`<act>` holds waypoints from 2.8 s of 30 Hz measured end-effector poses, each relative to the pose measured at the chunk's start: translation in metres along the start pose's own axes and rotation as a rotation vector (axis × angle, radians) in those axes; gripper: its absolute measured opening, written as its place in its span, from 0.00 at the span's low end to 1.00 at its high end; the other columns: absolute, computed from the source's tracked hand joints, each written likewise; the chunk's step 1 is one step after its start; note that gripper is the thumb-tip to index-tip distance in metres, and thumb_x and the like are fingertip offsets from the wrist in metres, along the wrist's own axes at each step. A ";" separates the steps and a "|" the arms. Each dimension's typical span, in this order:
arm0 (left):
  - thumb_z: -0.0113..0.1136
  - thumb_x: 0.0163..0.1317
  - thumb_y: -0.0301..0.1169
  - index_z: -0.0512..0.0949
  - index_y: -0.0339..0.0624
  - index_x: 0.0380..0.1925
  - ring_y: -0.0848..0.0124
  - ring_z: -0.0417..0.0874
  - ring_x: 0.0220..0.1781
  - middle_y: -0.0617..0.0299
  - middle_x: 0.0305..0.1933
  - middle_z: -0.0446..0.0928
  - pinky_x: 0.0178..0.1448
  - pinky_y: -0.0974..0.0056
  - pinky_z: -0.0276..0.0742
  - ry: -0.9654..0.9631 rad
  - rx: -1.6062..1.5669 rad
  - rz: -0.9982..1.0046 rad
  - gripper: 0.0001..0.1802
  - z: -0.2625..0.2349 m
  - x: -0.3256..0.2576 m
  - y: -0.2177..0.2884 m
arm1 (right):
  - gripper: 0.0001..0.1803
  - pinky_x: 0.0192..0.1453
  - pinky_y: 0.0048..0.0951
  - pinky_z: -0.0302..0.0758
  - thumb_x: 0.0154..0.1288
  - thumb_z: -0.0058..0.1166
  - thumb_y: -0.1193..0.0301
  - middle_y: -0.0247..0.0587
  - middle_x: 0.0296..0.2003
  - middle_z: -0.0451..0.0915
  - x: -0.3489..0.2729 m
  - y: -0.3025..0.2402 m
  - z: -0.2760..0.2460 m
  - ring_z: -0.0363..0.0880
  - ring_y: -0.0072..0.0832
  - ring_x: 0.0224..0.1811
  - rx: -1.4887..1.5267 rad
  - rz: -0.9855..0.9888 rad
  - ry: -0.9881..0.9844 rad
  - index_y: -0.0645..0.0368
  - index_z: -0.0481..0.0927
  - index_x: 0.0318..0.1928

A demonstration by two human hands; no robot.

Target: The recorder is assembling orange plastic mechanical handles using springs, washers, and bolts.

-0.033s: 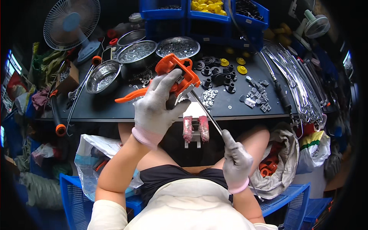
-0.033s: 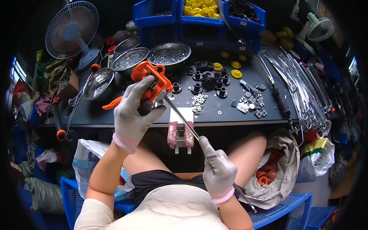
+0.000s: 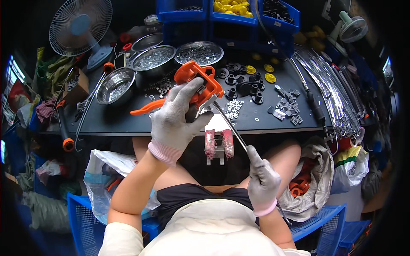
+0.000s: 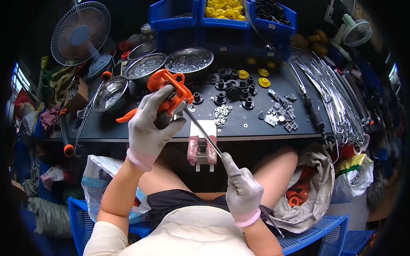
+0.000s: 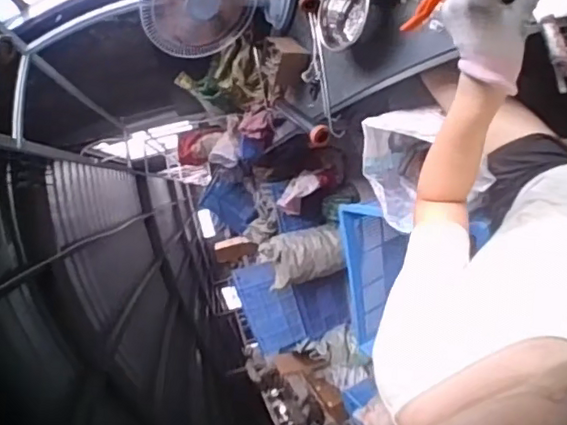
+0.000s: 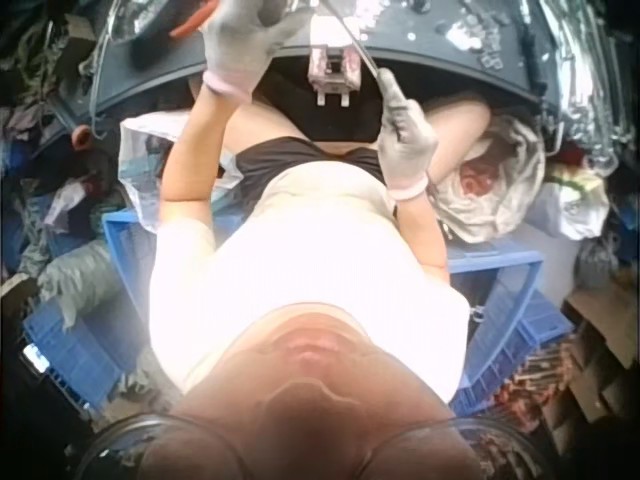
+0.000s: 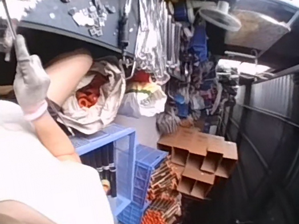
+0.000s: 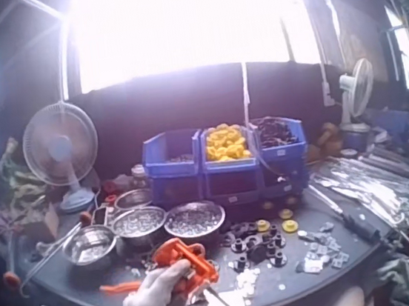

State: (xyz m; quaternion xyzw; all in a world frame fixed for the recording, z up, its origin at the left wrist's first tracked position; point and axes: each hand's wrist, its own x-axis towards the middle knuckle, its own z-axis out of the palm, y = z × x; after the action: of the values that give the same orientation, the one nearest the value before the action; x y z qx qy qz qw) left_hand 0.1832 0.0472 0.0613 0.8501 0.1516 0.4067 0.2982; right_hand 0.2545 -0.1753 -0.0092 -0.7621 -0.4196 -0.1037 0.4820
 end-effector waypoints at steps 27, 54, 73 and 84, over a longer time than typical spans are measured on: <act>0.69 0.46 0.24 0.76 0.46 0.57 0.72 0.83 0.27 0.55 0.50 0.80 0.35 0.68 0.82 0.050 0.210 0.140 0.32 0.008 -0.016 -0.002 | 0.31 0.23 0.21 0.64 0.58 0.49 0.86 0.34 0.18 0.61 -0.009 0.025 0.012 0.61 0.16 0.18 0.089 -0.027 -0.051 0.51 0.76 0.63; 0.66 0.54 0.19 0.74 0.35 0.58 0.86 0.69 0.28 0.67 0.44 0.78 0.34 0.79 0.69 0.146 0.017 -0.137 0.28 0.005 -0.039 -0.010 | 0.27 0.27 0.31 0.74 0.50 0.53 0.89 0.46 0.29 0.82 -0.003 -0.023 -0.033 0.77 0.37 0.21 0.099 0.135 -0.301 0.58 0.83 0.52; 0.65 0.58 0.29 0.63 0.35 0.66 0.77 0.81 0.31 0.59 0.45 0.77 0.33 0.74 0.78 -0.106 -1.086 -0.541 0.36 -0.039 -0.021 0.062 | 0.29 0.24 0.17 0.58 0.54 0.47 0.89 0.25 0.17 0.59 0.008 -0.033 -0.046 0.57 0.13 0.18 0.299 0.037 -0.090 0.63 0.77 0.60; 0.68 0.56 0.35 0.64 0.32 0.65 0.77 0.81 0.34 0.60 0.43 0.78 0.36 0.73 0.78 -0.232 -1.114 -0.583 0.39 -0.031 -0.028 0.067 | 0.35 0.21 0.14 0.54 0.67 0.49 0.76 0.24 0.21 0.67 0.049 -0.068 -0.021 0.59 0.09 0.19 0.813 0.185 -0.140 0.63 0.54 0.73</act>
State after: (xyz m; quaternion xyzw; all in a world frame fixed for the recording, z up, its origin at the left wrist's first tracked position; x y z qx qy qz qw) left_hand 0.1421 -0.0071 0.1023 0.5302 0.1092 0.2322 0.8082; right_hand 0.2402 -0.1543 0.0730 -0.5496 -0.3878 0.1659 0.7212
